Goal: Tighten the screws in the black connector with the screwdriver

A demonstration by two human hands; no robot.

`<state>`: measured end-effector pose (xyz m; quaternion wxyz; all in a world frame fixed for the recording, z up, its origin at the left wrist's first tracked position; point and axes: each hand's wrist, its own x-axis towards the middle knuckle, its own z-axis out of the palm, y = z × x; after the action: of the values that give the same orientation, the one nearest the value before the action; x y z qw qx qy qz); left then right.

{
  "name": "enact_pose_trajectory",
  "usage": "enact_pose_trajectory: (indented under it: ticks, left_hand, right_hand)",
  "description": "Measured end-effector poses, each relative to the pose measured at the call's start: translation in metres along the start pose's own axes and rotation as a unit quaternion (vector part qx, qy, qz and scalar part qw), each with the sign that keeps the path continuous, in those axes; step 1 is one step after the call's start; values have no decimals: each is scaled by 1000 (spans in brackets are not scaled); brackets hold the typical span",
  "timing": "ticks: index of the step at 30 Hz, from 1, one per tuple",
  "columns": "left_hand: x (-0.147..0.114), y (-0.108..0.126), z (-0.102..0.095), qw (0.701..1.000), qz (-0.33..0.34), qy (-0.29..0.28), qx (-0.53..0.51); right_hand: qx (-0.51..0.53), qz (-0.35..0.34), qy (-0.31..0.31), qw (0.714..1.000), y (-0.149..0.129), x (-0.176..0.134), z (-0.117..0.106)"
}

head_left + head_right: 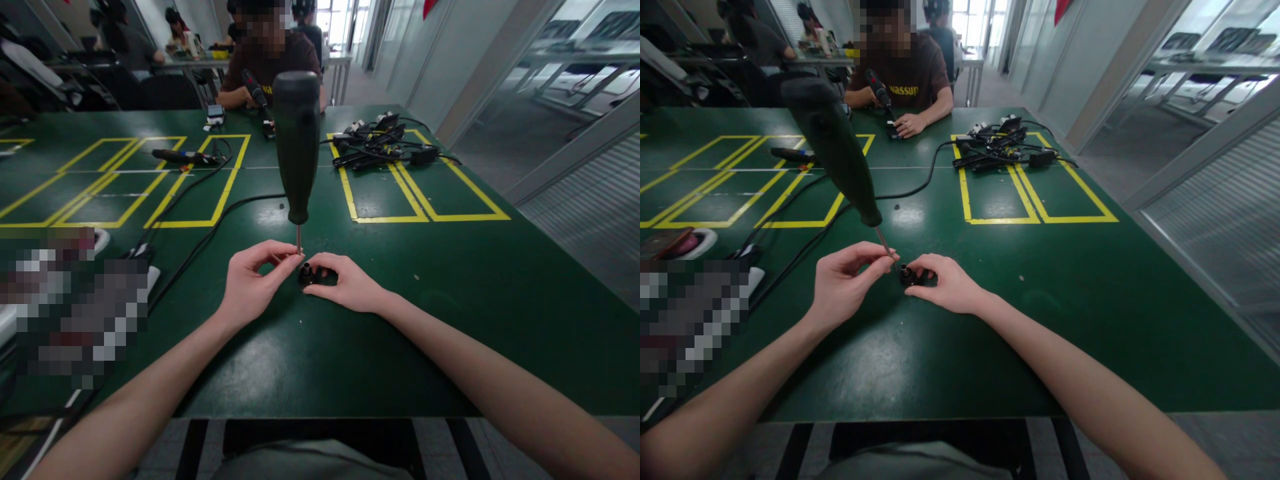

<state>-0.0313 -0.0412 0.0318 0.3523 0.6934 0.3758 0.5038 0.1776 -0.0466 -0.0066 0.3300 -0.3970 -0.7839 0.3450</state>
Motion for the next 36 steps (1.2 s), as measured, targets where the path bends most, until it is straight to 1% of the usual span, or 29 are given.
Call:
enact_pose_trajectory:
  ticks: [5,12,17,22,26,32,36]
  left_hand:
    - [0,-1,0,1000,-5,-4,-3]
    - [1,-1,0,1000,-2,4,-12]
    - [1,2,0,1000,0,-3,-9]
    - [0,0,0,1000,8,-2,-11]
    - [0,-1,-1,1000,0,5,-2]
    - [0,1,1,1000,-4,-6,-9]
    - [-1,0,1,1000,-9,3,-13]
  right_hand:
    - [-3,-3,2,1000,1,0,1]
    - [3,-10,4,1000,1,0,1]
    - [2,2,4,1000,0,0,0]
    - [2,-2,4,1000,0,0,0]
    - [2,-2,4,1000,0,0,0]
    - [-3,-7,0,1000,0,0,0]
    - [-7,0,-6,1000,0,0,-1]
